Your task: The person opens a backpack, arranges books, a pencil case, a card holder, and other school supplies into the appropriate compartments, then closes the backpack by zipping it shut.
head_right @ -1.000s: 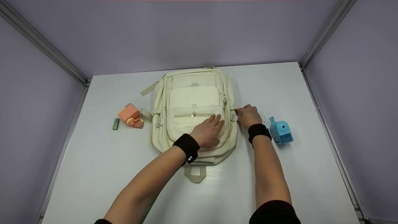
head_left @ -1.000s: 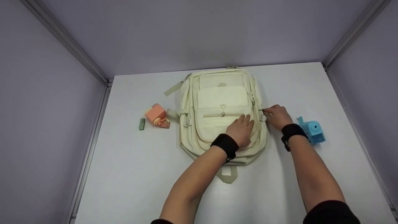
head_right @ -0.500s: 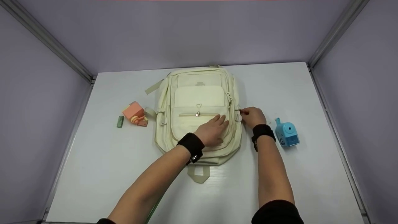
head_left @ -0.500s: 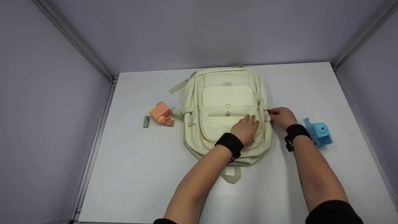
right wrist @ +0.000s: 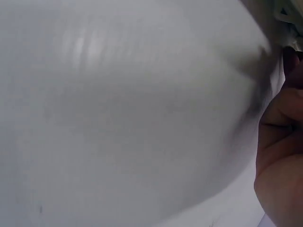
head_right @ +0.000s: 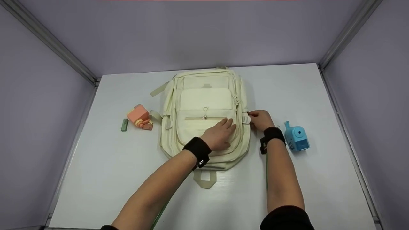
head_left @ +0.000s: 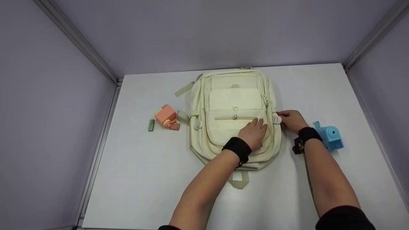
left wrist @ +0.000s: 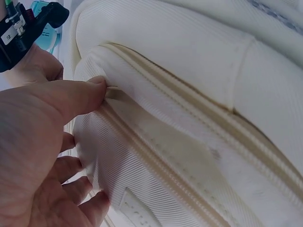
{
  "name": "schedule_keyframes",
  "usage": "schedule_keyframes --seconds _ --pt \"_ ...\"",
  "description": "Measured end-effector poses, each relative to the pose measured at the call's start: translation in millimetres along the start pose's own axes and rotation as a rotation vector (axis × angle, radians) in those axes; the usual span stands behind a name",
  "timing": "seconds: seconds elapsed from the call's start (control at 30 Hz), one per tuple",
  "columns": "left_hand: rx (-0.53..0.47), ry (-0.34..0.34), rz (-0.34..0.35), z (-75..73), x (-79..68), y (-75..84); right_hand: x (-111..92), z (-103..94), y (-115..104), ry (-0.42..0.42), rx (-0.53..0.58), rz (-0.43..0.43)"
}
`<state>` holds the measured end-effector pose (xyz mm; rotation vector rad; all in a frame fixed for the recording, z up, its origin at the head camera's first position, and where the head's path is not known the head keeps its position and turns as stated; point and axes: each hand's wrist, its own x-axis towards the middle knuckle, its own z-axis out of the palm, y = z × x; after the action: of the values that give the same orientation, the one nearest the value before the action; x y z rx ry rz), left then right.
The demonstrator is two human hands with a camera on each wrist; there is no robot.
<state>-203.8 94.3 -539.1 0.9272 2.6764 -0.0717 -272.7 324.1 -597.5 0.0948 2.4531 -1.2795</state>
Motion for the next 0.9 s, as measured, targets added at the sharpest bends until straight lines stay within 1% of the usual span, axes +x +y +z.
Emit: schedule_keyframes --seconds 0.27,0.33,0.4,0.47,0.63,0.77,0.9 --pt "-0.011 -0.022 0.0 -3.0 1.0 1.3 -3.8 0.3 -5.7 -0.027 0.174 0.09" --pt "-0.011 -0.028 -0.002 -3.2 1.0 1.9 -5.1 0.8 -6.9 -0.023 0.196 0.103" --pt "-0.01 -0.031 -0.002 -3.0 1.2 2.4 -6.5 1.5 -8.9 -0.012 0.192 0.107" --pt "-0.014 -0.027 -0.004 -2.5 1.4 3.0 -7.7 2.3 -10.6 0.0 0.161 0.097" --pt "-0.038 -0.018 -0.017 -1.5 0.7 3.4 -12.2 4.7 -13.0 0.044 0.026 0.036" --pt "-0.061 -0.018 -0.023 -1.8 -0.2 2.1 -17.8 6.4 -15.0 0.13 -0.081 -0.029" --pt "-0.075 -0.009 -0.014 -2.7 -0.4 -1.2 -24.4 9.7 -18.3 0.222 -0.174 -0.075"
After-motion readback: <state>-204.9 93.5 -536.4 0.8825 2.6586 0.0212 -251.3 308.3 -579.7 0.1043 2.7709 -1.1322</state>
